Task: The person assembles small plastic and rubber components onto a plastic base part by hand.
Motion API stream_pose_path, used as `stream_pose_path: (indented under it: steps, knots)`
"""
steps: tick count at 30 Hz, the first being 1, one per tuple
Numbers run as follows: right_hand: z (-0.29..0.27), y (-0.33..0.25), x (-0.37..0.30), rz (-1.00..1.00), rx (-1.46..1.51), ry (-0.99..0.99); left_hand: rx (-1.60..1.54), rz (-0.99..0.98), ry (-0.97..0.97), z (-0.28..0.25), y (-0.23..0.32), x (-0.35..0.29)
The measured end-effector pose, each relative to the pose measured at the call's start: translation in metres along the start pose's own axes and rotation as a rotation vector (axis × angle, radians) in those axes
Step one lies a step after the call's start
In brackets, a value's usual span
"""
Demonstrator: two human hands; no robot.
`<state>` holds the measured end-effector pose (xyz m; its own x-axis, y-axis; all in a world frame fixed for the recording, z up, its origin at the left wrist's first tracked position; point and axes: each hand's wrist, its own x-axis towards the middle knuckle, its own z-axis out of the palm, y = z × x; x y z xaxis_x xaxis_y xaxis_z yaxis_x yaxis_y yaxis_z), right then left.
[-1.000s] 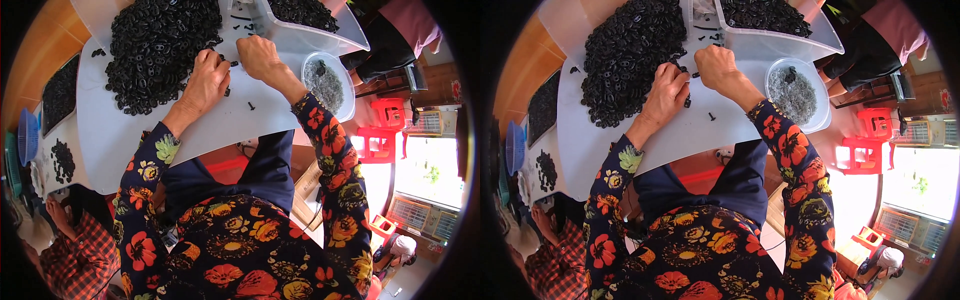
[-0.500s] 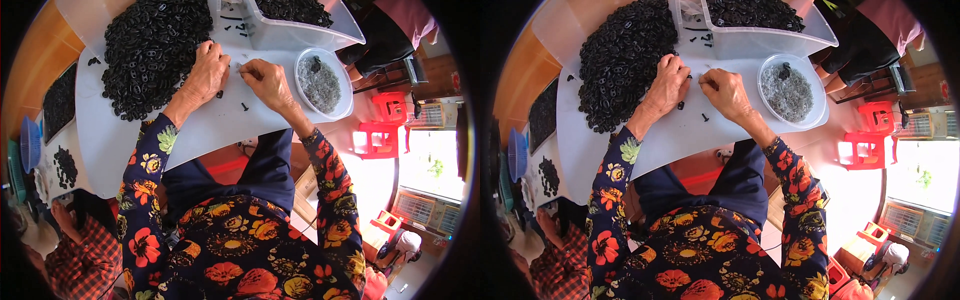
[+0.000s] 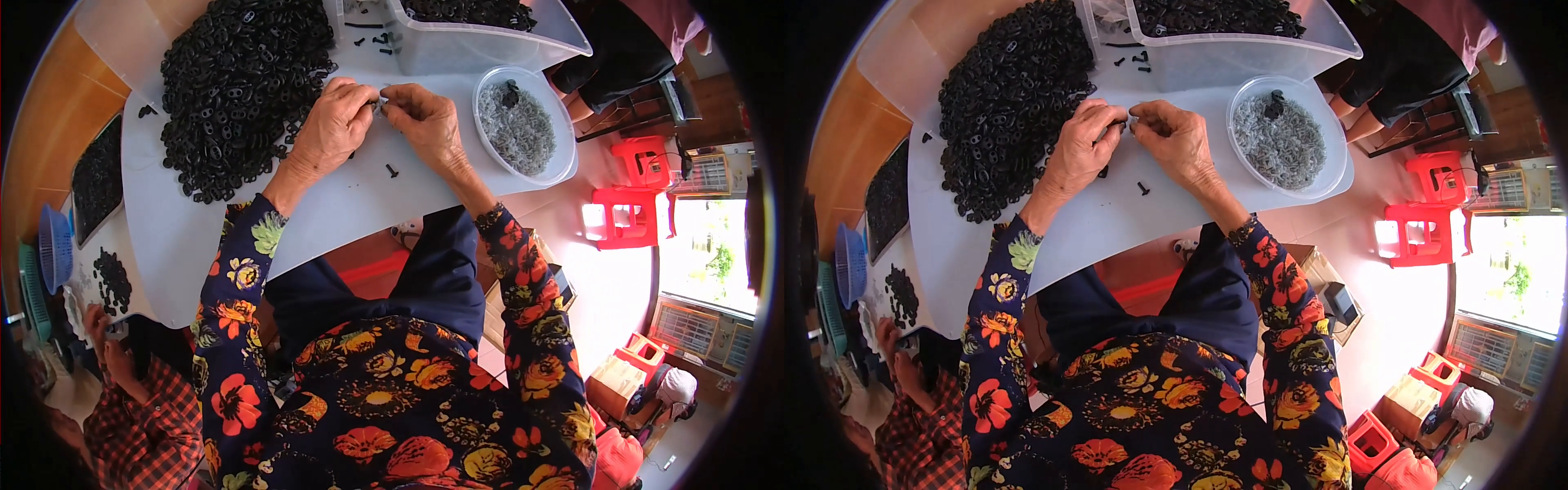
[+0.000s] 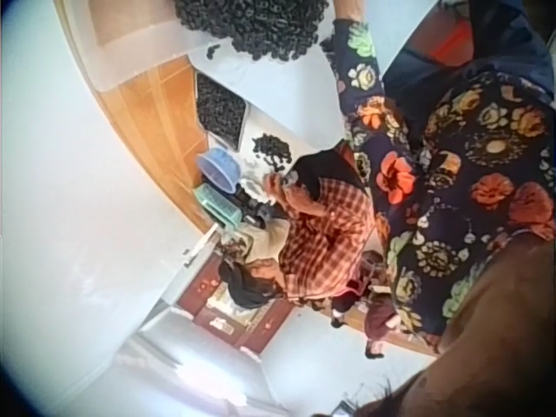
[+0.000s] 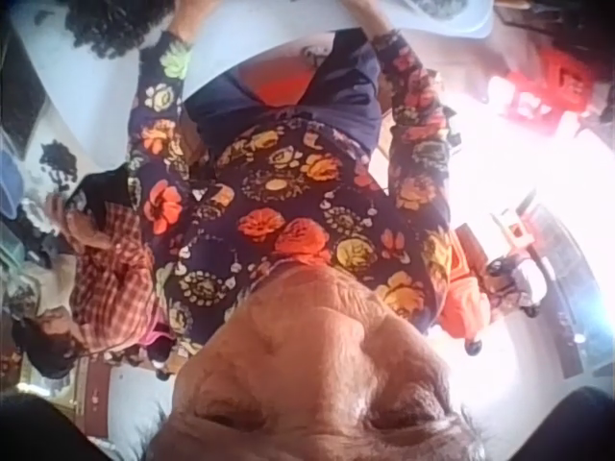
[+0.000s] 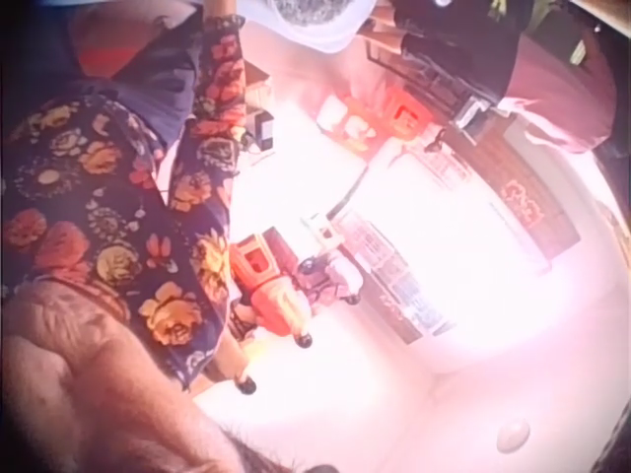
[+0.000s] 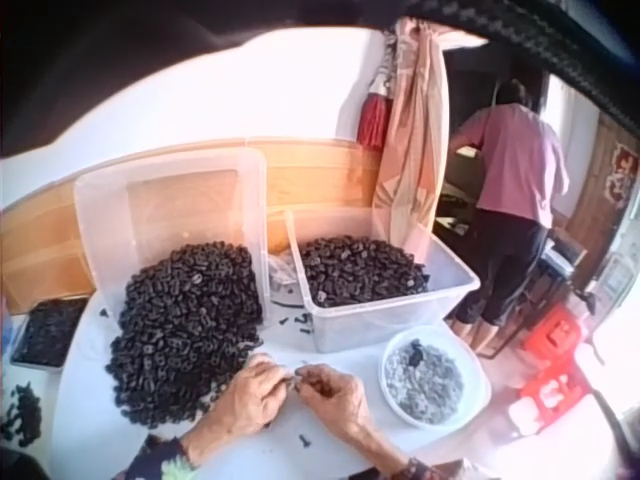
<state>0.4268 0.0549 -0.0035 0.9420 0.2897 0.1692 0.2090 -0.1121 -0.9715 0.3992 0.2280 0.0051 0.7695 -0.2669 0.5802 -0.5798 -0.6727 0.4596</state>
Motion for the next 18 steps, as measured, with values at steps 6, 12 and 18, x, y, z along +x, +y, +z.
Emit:
stream_pose_path:
  steps: [6, 12, 18]
  knots:
    - [-0.005, 0.007, 0.002, -0.031, 0.021, -0.062, -0.346, -0.223, -0.008, 0.004, 0.002, -0.001]
    - [-0.006, 0.002, 0.002, -0.018, 0.062, -0.091, -0.518, -0.476, -0.02, -0.005, 0.015, 0.002]
    - [-0.009, 0.008, -0.002, 0.044, 0.252, -0.211, -0.544, -0.442, 0.022, 0.003, 0.016, -0.006]
